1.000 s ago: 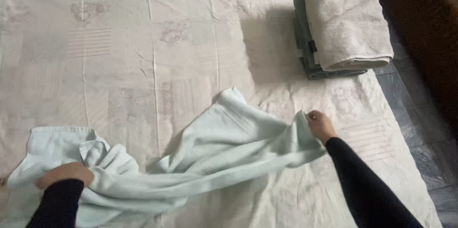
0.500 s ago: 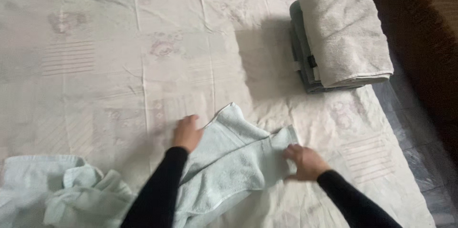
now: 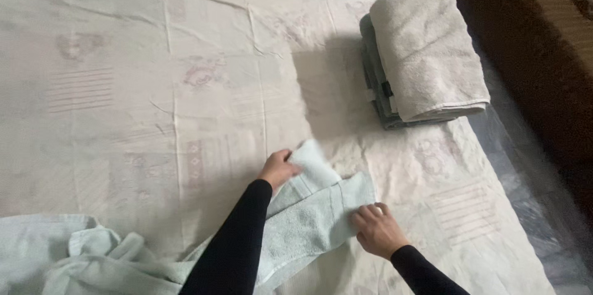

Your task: The person folds several towels on a bed, one at a time. They unfold each towel, align the edges, fold it into a compact rectangle, and place it in a growing stack on the bed.

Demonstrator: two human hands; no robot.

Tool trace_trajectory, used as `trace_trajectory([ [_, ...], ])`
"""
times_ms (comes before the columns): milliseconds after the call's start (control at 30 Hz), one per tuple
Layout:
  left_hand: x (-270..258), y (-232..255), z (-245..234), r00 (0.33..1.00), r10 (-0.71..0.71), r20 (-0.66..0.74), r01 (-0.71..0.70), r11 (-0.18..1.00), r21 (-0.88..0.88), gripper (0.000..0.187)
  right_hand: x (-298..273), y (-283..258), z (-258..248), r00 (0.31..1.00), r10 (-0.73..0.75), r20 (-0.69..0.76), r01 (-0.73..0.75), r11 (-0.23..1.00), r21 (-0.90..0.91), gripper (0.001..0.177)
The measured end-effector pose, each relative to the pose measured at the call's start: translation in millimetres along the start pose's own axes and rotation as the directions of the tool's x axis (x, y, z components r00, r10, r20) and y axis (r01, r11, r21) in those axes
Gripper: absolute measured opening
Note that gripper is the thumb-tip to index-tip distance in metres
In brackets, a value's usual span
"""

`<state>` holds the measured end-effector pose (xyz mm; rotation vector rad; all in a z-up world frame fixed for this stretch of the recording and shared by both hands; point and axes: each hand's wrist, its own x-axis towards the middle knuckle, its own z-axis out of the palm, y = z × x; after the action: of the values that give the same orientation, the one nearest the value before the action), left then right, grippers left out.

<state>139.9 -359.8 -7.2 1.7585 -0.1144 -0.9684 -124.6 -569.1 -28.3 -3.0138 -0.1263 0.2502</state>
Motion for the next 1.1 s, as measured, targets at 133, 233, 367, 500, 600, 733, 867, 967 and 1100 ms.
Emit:
trace_trajectory([
  [133,-12,30,-24,0.996,0.064,0.057,-0.057,0.991,-0.117,0.048,14,27,0,0.938,-0.010,-0.346,0.074,0.982,0.174,0.023],
  [233,-27,45,-29,0.996,0.094,0.006,-0.092,0.984,-0.152,0.040,24,46,-1,0.968,0.159,-0.195,-0.099,0.953,0.287,0.014],
  [367,-48,64,-25,0.977,0.145,-0.154,-0.137,0.988,0.067,0.030,29,41,11,0.879,0.468,0.093,-0.440,0.720,0.537,0.076],
  [500,-57,70,-22,0.961,0.239,-0.138,-0.215,0.962,0.168,0.030,28,23,34,0.902,0.420,0.099,-0.347,0.571,0.744,0.094],
  [600,-55,67,-31,0.965,0.199,-0.169,-0.154,0.957,0.247,0.032,35,17,31,0.779,0.583,0.232,-0.450,0.260,0.854,0.075],
  [733,-36,73,-42,0.878,0.402,-0.261,-0.243,0.842,0.481,0.035,56,16,-28,0.738,0.658,0.153,-0.274,0.085,0.958,0.044],
  [867,-13,95,-37,0.827,0.390,-0.406,-0.227,0.891,0.393,0.043,83,3,-121,0.892,0.440,-0.106,0.031,0.176,0.984,0.028],
  [967,-14,114,-22,0.556,0.757,-0.342,-0.571,0.647,0.505,0.037,102,-19,-182,0.913,0.400,-0.076,0.097,-0.031,0.995,0.031],
  [1100,-38,127,-7,0.761,0.608,-0.225,-0.517,0.778,0.356,0.033,126,-42,-235,0.932,0.361,-0.029,0.064,-0.085,0.994,0.029],
])
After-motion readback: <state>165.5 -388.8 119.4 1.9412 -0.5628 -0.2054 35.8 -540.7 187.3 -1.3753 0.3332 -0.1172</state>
